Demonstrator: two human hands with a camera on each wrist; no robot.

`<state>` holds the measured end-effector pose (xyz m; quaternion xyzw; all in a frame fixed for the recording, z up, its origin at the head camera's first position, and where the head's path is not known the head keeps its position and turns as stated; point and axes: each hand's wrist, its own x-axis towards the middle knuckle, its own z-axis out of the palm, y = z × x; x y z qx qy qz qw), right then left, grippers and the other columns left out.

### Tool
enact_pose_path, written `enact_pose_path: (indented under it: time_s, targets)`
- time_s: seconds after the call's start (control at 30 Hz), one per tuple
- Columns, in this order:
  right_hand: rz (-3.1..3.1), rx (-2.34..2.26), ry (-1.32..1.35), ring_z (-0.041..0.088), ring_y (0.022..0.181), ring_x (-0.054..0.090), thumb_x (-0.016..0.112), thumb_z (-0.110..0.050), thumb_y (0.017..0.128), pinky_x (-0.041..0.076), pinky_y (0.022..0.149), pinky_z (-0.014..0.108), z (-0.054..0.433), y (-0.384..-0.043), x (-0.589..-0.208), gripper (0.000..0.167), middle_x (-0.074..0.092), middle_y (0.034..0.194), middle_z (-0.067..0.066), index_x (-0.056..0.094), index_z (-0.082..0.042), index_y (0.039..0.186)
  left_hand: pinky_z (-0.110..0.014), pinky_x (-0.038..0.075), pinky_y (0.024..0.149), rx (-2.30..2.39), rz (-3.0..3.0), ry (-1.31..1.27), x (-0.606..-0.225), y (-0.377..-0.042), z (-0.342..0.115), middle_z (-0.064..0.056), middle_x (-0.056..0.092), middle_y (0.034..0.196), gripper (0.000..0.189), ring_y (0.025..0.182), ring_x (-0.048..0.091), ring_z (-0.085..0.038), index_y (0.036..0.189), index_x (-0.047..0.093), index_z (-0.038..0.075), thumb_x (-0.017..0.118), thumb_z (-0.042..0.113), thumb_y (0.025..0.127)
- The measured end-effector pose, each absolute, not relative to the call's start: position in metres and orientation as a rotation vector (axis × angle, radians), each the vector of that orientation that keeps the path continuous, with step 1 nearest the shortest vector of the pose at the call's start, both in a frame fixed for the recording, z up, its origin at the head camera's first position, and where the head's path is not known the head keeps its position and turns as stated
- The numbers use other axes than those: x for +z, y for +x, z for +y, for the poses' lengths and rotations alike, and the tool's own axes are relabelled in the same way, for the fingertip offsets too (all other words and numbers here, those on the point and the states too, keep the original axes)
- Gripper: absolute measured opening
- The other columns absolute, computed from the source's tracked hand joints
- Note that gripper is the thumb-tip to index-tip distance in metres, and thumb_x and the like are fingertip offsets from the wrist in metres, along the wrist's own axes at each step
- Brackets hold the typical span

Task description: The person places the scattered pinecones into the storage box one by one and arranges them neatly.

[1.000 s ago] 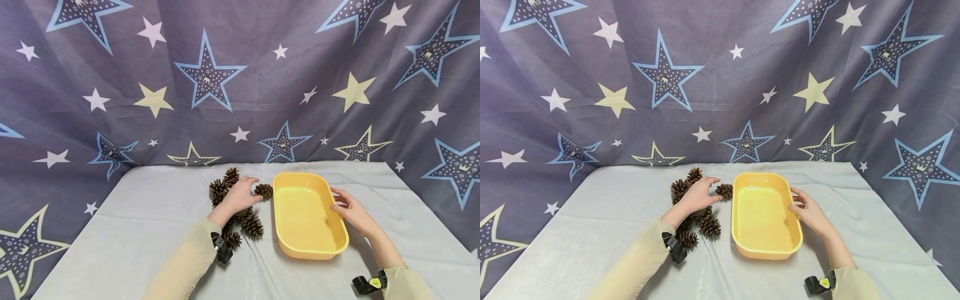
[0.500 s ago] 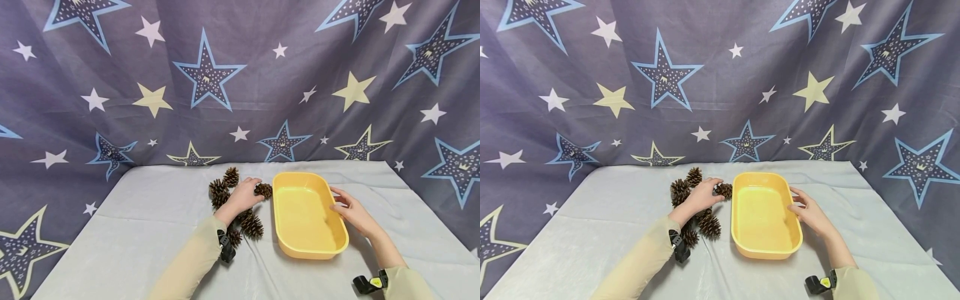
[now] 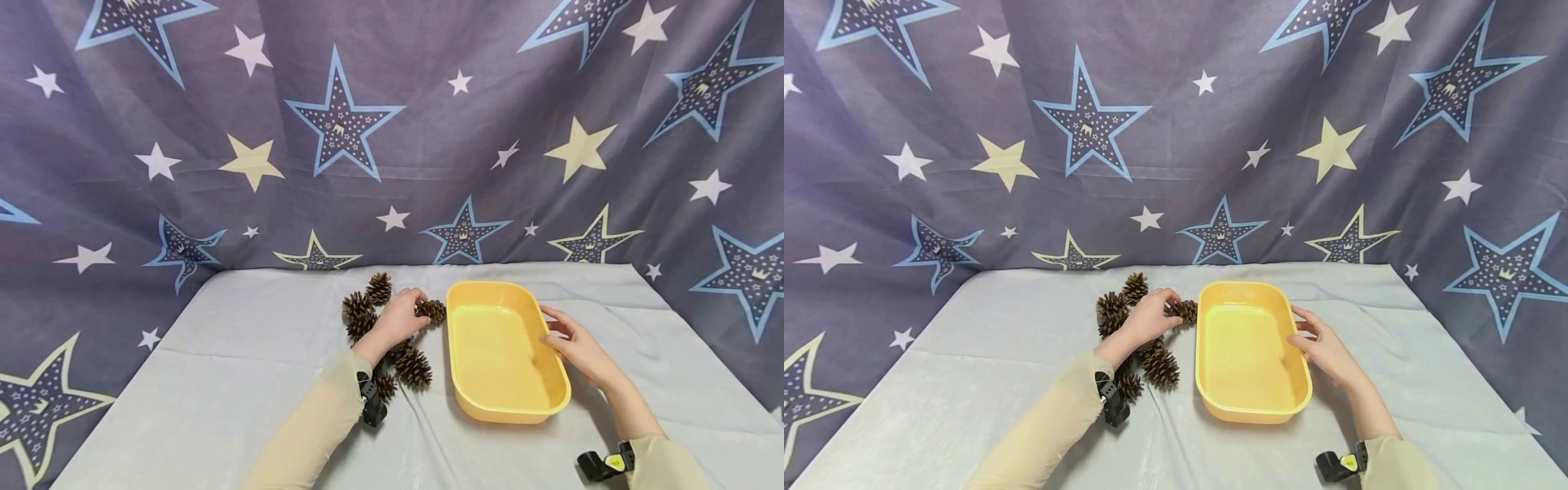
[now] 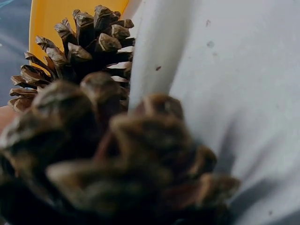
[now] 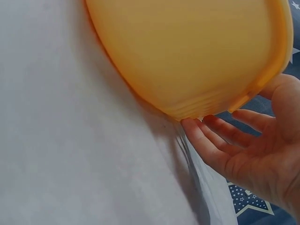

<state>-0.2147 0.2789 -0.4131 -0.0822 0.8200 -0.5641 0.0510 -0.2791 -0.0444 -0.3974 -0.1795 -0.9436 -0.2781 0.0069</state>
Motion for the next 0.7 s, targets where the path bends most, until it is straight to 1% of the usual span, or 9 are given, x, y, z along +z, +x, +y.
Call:
enact_pose_path:
  time_s: [0.2, 0.47, 0.7]
  targets:
    - [2.477, -1.736, -0.256, 0.013, 0.086, 0.059, 0.053, -0.008, 0.089, 0.053, 0.065, 0.028, 0.2788, -0.2139, -0.4126, 0.063, 0.042, 0.123, 0.032, 0.022, -0.003, 0.143, -0.031, 0.049, 0.078, -0.893, -2.922, -0.554, -0.3985, -0.2795, -0.0449, -0.005, 0.057, 0.105, 0.028, 0.093, 0.056, -0.018, 0.108, 0.057, 0.011, 0.066, 0.018, 0.082]
    - [2.472, -1.736, -0.244, 0.016, 0.087, 0.06, 0.052, -0.008, 0.089, 0.054, 0.064, 0.029, 0.2788, -0.2136, -0.4124, 0.063, 0.041, 0.124, 0.033, 0.021, -0.004, 0.143, -0.031, 0.048, 0.08, -0.944, -2.899, -0.525, -0.3973, -0.2785, -0.0454, -0.004, 0.057, 0.105, 0.026, 0.092, 0.056, -0.018, 0.106, 0.06, 0.011, 0.067, 0.018, 0.082]
    - [2.458, -1.763, -0.256, 0.014, 0.085, 0.06, 0.052, -0.007, 0.089, 0.054, 0.063, 0.029, 0.2784, -0.2136, -0.4136, 0.062, 0.042, 0.123, 0.033, 0.021, -0.002, 0.143, -0.028, 0.048, 0.074, -0.981, -2.866, -0.52, -0.3951, -0.2767, -0.045, -0.004, 0.056, 0.103, 0.026, 0.086, 0.055, -0.016, 0.105, 0.06, 0.011, 0.068, 0.018, 0.081]
